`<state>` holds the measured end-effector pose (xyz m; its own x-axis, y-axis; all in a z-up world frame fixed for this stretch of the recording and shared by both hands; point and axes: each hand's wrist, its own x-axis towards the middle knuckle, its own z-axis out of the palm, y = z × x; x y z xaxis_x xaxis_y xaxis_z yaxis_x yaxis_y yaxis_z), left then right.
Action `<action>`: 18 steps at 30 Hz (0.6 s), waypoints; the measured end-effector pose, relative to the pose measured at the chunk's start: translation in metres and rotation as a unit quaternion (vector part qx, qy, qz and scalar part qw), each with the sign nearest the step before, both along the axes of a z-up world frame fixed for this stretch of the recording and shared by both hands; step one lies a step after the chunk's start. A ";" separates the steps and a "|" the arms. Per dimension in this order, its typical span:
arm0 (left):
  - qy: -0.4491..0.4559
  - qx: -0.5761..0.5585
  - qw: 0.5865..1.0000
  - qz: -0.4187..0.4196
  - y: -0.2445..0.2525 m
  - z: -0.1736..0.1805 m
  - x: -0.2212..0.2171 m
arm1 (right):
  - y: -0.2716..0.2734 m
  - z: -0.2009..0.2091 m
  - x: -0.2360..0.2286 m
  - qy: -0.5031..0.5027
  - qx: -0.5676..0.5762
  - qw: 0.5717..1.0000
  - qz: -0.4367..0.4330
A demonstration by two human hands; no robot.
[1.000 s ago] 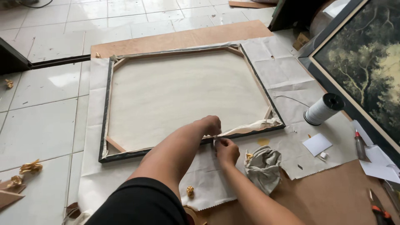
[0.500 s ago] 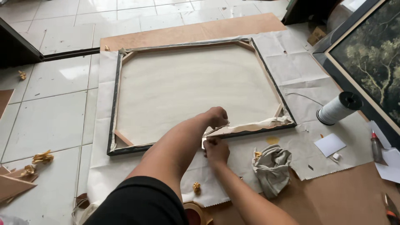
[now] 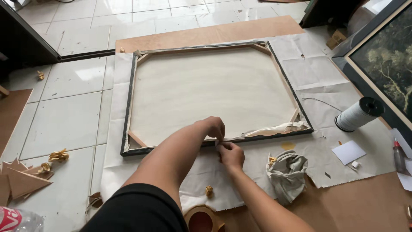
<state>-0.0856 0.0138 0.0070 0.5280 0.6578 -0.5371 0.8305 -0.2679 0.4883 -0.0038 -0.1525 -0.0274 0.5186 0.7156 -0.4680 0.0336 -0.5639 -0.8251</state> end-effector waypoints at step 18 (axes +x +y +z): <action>-0.058 0.028 0.996 0.062 0.015 -0.036 -0.009 | 0.017 -0.036 -0.067 0.018 0.037 0.995 0.087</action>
<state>-0.0946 0.0290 -0.0285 0.4965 0.7490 -0.4387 0.7981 -0.1953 0.5700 -0.0708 -0.1353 -0.0638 0.3669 0.8269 -0.4263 0.0953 -0.4892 -0.8669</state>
